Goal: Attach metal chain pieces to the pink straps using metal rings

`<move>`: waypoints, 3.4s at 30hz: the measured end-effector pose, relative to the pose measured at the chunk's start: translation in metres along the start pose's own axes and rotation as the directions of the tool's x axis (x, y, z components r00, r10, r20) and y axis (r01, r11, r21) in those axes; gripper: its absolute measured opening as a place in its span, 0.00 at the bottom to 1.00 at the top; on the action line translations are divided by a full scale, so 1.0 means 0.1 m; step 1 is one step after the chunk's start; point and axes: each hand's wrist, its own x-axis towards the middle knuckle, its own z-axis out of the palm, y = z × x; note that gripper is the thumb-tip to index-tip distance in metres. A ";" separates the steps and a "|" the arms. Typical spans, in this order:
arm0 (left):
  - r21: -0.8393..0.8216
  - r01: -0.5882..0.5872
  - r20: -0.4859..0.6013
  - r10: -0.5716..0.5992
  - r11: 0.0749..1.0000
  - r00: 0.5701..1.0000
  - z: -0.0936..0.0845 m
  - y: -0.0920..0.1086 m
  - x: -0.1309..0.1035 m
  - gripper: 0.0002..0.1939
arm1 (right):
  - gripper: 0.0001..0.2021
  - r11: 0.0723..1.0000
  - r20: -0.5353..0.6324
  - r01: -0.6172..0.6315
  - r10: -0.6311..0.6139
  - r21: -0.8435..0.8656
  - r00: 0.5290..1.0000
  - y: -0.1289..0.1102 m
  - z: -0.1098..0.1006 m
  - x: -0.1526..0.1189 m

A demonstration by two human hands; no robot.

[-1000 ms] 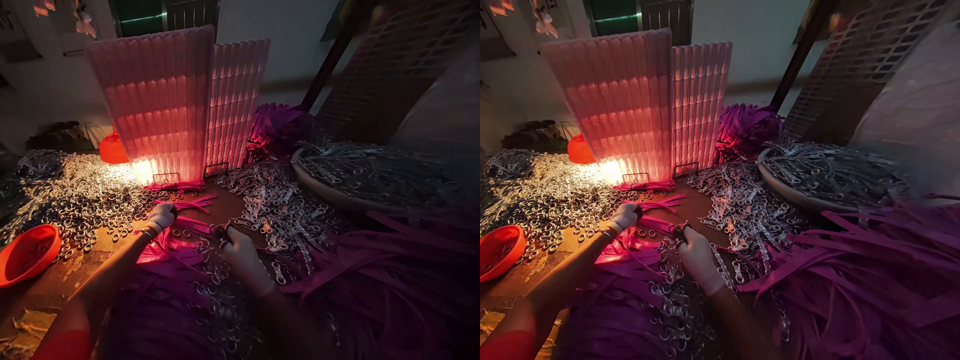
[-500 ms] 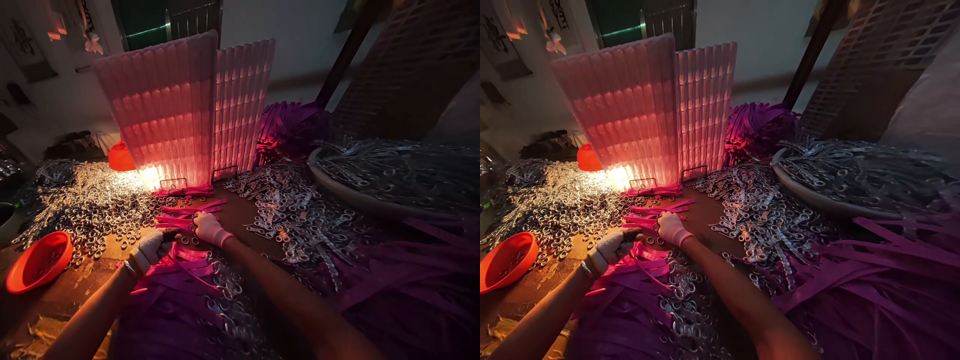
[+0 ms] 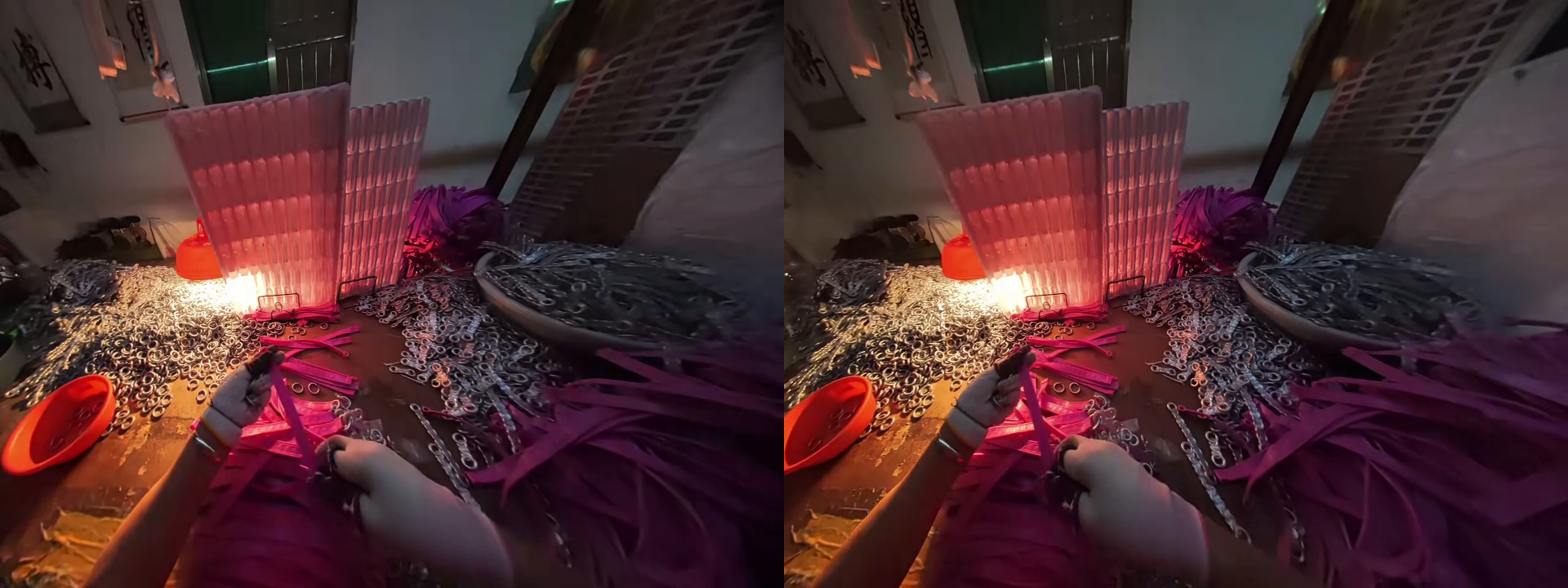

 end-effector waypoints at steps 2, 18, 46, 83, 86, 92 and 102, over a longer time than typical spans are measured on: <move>0.152 -0.080 0.065 0.071 0.985 0.995 0.09 -0.07 -0.15 0.08 | 0.08 0.991 -0.037 0.005 0.000 0.132 0.999 0.04 -0.03 0.01; 0.850 -0.426 0.428 0.063 0.311 0.901 0.37 -0.49 -0.53 0.13 | 0.11 0.782 -0.045 -0.142 0.144 -0.607 0.988 0.10 0.10 0.12; 0.839 -0.399 0.386 0.113 0.370 0.915 0.25 -0.76 -0.50 0.11 | 0.13 0.837 0.100 -0.181 0.269 -0.517 0.958 0.17 -0.01 0.07; 0.246 0.168 0.148 -0.208 0.955 0.967 0.27 -0.51 -0.02 0.17 | 0.10 0.645 -0.265 -0.638 0.585 -0.421 0.766 2.35 -0.14 0.69; 0.456 -0.003 0.134 -0.065 0.890 0.989 0.27 -0.54 -0.09 0.19 | 0.14 0.752 -0.298 -0.571 0.491 -0.329 0.818 2.07 -0.07 0.63; 0.607 -0.199 0.062 0.204 0.770 0.977 0.30 -0.71 -0.12 0.12 | 0.15 0.972 -0.295 -0.213 0.234 0.104 0.926 1.09 0.18 0.46; 0.522 -0.321 0.047 0.349 0.790 0.936 0.43 -0.82 -0.23 0.04 | 0.16 0.828 -0.329 -0.060 0.287 0.557 0.900 0.45 0.26 0.35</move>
